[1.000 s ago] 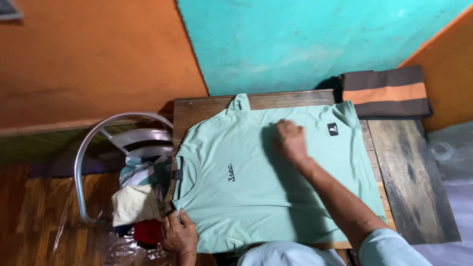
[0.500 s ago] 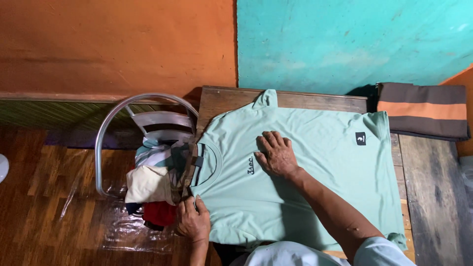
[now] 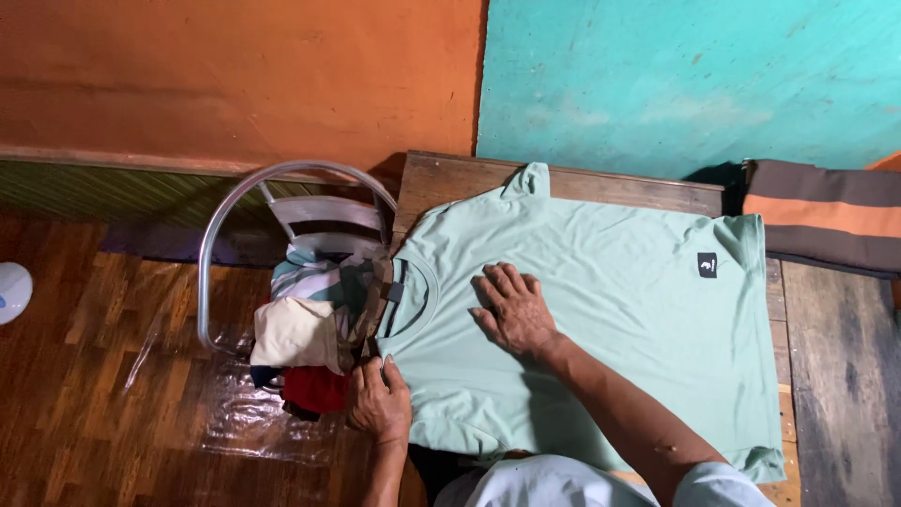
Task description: Folding a light green t-shirt on a wooden table
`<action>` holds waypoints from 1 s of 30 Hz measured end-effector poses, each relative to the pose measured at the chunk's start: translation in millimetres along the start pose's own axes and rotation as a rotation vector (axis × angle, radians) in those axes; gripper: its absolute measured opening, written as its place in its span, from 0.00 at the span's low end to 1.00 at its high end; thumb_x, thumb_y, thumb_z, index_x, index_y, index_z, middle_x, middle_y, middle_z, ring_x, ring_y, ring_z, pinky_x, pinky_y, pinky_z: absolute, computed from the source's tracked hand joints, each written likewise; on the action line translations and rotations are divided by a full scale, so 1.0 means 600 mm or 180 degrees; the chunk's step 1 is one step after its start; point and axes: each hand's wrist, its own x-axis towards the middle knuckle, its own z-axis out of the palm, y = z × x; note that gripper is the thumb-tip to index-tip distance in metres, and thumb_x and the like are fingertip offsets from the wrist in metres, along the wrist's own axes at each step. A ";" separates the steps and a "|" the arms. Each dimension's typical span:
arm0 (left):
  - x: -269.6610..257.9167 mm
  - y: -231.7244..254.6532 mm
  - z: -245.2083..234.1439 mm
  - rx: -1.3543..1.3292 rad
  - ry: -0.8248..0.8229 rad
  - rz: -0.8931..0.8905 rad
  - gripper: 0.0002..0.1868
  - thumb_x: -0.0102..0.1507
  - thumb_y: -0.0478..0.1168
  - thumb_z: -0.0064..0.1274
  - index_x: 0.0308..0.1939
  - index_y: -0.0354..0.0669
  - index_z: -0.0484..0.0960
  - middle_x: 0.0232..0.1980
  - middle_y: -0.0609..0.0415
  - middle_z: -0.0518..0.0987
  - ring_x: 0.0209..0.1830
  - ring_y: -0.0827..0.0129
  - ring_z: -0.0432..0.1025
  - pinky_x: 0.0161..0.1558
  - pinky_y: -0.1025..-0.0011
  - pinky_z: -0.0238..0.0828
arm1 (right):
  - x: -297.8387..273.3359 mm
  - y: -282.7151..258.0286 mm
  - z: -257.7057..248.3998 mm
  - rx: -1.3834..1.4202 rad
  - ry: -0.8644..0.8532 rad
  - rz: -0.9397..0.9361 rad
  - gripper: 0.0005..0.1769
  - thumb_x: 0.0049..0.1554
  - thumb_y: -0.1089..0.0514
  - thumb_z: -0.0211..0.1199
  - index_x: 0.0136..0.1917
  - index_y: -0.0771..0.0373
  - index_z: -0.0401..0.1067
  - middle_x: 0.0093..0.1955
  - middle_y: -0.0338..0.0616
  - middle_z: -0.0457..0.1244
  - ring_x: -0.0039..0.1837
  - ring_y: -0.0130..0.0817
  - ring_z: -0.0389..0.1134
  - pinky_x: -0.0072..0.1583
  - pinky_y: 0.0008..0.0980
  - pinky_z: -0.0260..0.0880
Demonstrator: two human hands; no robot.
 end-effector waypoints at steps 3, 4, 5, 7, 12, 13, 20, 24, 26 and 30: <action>0.002 0.003 -0.007 -0.0052 -0.0175 -0.0170 0.12 0.69 0.55 0.51 0.42 0.58 0.84 0.44 0.57 0.81 0.36 0.52 0.76 0.26 0.51 0.64 | 0.004 0.006 0.004 -0.0126 0.0133 -0.0061 0.29 0.62 0.37 0.50 0.70 0.54 0.62 0.73 0.45 0.56 0.74 0.48 0.54 0.62 0.52 0.56; 0.006 0.002 -0.006 -0.0044 -0.0176 -0.0176 0.12 0.69 0.55 0.51 0.42 0.58 0.84 0.44 0.57 0.81 0.36 0.52 0.76 0.26 0.51 0.64 | 0.007 0.005 0.001 -0.0120 0.0127 -0.0068 0.29 0.62 0.37 0.50 0.70 0.54 0.62 0.73 0.45 0.56 0.74 0.48 0.54 0.62 0.52 0.56; 0.005 0.002 -0.005 -0.0154 -0.0088 -0.0169 0.11 0.68 0.55 0.52 0.41 0.58 0.84 0.43 0.57 0.81 0.33 0.52 0.75 0.26 0.52 0.63 | 0.008 0.005 -0.003 -0.0112 0.0129 -0.0082 0.29 0.62 0.37 0.49 0.69 0.54 0.62 0.73 0.45 0.56 0.74 0.48 0.54 0.61 0.52 0.56; 0.006 -0.003 0.003 -0.0248 0.0000 -0.0189 0.10 0.68 0.55 0.54 0.41 0.59 0.84 0.41 0.57 0.80 0.29 0.52 0.75 0.25 0.53 0.61 | 0.006 0.011 0.007 -0.0098 0.0110 -0.0118 0.28 0.62 0.37 0.49 0.69 0.54 0.61 0.72 0.45 0.56 0.73 0.47 0.54 0.61 0.51 0.56; 0.003 -0.016 0.008 -0.0404 0.0441 0.0143 0.07 0.61 0.52 0.63 0.35 0.61 0.81 0.31 0.65 0.76 0.23 0.64 0.74 0.24 0.67 0.71 | -0.012 0.035 0.039 -0.0293 -0.0209 0.0010 0.35 0.64 0.30 0.45 0.77 0.48 0.57 0.76 0.42 0.53 0.81 0.43 0.48 0.69 0.49 0.54; 0.001 -0.020 0.001 -0.0391 0.0437 0.0129 0.07 0.61 0.52 0.63 0.35 0.61 0.81 0.31 0.65 0.76 0.23 0.64 0.74 0.24 0.67 0.71 | -0.031 0.029 0.037 -0.0286 -0.0223 -0.0002 0.35 0.64 0.30 0.45 0.77 0.48 0.57 0.76 0.42 0.53 0.81 0.43 0.48 0.69 0.49 0.54; -0.055 0.006 -0.107 -0.0211 -0.0421 0.0441 0.22 0.65 0.52 0.51 0.59 0.48 0.79 0.58 0.51 0.79 0.53 0.51 0.73 0.50 0.54 0.62 | -0.188 0.015 -0.012 -0.0349 0.0209 -0.0055 0.34 0.64 0.32 0.47 0.73 0.52 0.62 0.75 0.46 0.56 0.78 0.46 0.53 0.67 0.51 0.56; -0.090 0.000 -0.139 0.0141 -0.0666 0.0807 0.21 0.67 0.54 0.47 0.59 0.52 0.80 0.66 0.60 0.76 0.69 0.60 0.67 0.60 0.53 0.56 | -0.263 0.051 -0.044 -0.0158 -0.0019 0.0470 0.34 0.62 0.33 0.48 0.73 0.54 0.62 0.77 0.48 0.55 0.78 0.51 0.52 0.67 0.55 0.55; -0.078 -0.007 -0.143 0.0138 -0.0661 0.0909 0.21 0.66 0.55 0.47 0.58 0.52 0.80 0.65 0.60 0.77 0.68 0.60 0.67 0.60 0.53 0.56 | -0.288 0.079 -0.052 -0.0280 0.0076 0.0639 0.36 0.62 0.32 0.47 0.74 0.54 0.62 0.77 0.49 0.55 0.78 0.51 0.53 0.67 0.55 0.55; -0.070 -0.030 -0.116 0.0060 -0.0484 0.1021 0.19 0.64 0.55 0.51 0.54 0.53 0.83 0.60 0.57 0.80 0.58 0.55 0.72 0.55 0.53 0.58 | -0.358 0.135 -0.071 -0.0531 0.0240 0.1104 0.35 0.60 0.32 0.49 0.74 0.51 0.62 0.77 0.46 0.56 0.79 0.47 0.53 0.67 0.53 0.55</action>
